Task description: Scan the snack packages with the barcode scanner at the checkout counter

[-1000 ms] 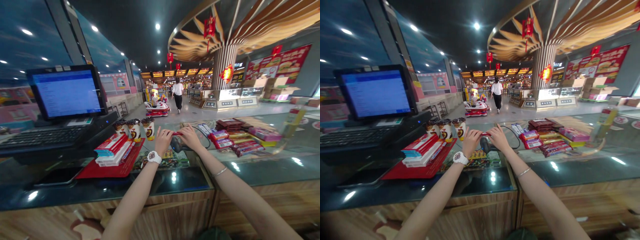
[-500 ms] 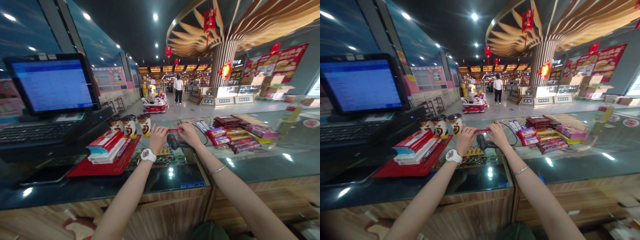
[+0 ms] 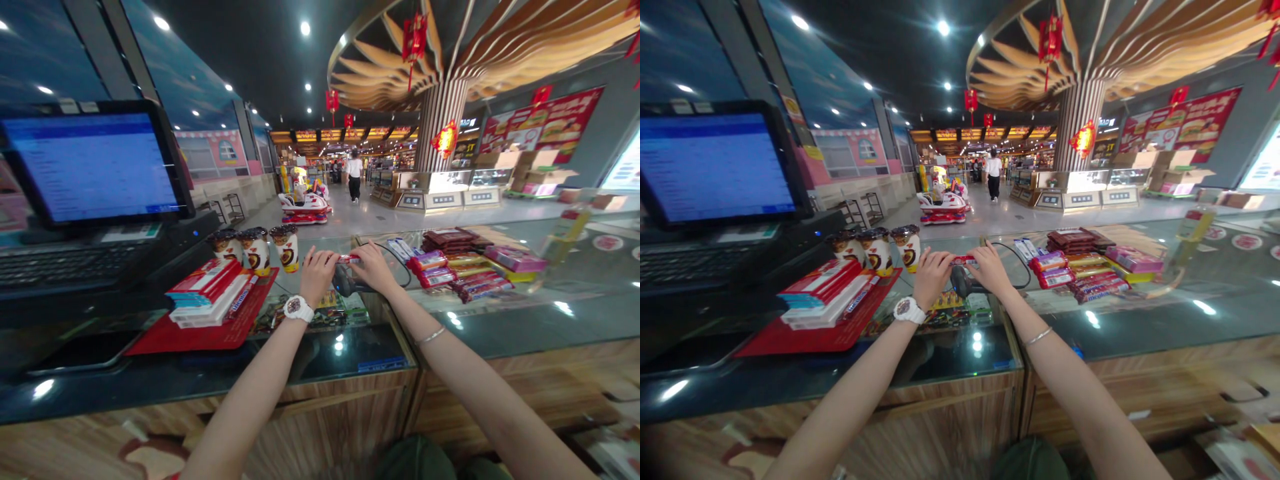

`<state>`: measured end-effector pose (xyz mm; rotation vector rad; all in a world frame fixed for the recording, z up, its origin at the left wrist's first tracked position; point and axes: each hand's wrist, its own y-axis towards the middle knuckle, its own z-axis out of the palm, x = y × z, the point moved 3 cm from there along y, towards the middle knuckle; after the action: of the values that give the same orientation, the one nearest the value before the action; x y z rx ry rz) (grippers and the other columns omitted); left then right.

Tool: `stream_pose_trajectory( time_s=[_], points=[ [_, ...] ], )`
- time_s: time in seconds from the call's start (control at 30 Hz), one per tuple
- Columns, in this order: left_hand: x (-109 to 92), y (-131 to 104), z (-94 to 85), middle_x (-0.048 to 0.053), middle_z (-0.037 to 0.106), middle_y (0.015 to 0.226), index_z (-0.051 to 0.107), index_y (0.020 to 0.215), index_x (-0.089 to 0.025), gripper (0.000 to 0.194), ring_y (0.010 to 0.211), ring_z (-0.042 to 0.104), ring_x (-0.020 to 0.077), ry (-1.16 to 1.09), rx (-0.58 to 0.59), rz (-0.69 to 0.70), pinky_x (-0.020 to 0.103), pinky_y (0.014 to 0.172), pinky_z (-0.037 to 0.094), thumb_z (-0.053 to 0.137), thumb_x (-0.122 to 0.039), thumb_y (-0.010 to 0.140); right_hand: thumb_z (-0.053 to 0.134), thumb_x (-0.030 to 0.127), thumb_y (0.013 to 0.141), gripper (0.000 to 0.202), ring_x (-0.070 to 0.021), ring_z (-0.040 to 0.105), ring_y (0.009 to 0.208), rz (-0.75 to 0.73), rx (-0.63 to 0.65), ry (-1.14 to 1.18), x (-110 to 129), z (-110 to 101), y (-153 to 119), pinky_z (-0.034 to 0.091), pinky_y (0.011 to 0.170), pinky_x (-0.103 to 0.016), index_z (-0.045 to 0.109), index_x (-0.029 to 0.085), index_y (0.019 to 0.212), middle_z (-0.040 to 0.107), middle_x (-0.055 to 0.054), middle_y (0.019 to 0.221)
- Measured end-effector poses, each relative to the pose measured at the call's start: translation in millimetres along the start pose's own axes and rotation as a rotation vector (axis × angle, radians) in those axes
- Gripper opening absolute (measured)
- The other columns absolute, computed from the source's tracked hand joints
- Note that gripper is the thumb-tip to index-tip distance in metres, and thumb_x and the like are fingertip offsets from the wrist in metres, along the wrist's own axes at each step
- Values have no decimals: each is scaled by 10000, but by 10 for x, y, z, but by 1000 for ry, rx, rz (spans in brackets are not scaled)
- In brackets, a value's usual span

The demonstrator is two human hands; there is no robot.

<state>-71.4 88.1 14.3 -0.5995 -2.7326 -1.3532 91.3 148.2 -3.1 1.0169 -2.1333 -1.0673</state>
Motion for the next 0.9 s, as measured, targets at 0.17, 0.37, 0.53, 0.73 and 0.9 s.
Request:
stream_pose_trajectory(
  time_s=[0.17, 0.37, 0.53, 0.73, 0.9],
  points=[
    [32, -15, -15, 59, 705, 1126, 646, 1186, -235, 293, 1093, 619, 209, 3, -40, -26, 448, 1167, 344, 472, -188, 955, 540, 226, 882, 234, -245, 619, 1070, 12, -33, 1, -32, -8, 5, 335, 1137, -539, 624, 231, 1100, 676, -73, 1073],
    [40, -19, 9, 61, 698, 1169, 643, 1196, -230, 298, 1107, 615, 214, 16, -42, -38, 447, 1159, 346, 476, -191, 952, 517, 246, 917, 214, -235, 629, 1046, 17, -61, -37, -41, -28, -13, 341, 1132, -521, 653, 237, 1083, 687, -67, 1043],
    [28, -15, 25, 65, 700, 1151, 649, 1189, -223, 297, 1095, 619, 217, 20, -25, -38, 454, 1162, 346, 482, -183, 946, 525, 258, 928, 234, -239, 633, 1050, 17, -42, -56, -41, -39, -26, 335, 1138, -524, 666, 239, 1113, 697, -74, 1074],
    [62, -22, 52, 70, 707, 1112, 659, 1159, -234, 276, 1079, 623, 223, 15, -31, -50, 475, 1153, 359, 509, -189, 932, 551, 251, 921, 247, -233, 630, 1063, 31, 7, -79, -56, -18, -26, 330, 1144, -513, 667, 241, 1139, 706, -64, 1086],
    [85, -20, 55, 59, 719, 1084, 670, 1115, -239, 262, 1037, 635, 220, 8, -26, -61, 467, 1139, 366, 484, -179, 942, 589, 266, 902, 267, -249, 633, 1084, 84, 14, -28, -69, -24, 2, 375, 1097, -526, 663, 236, 1157, 708, -76, 1098]
  ],
)
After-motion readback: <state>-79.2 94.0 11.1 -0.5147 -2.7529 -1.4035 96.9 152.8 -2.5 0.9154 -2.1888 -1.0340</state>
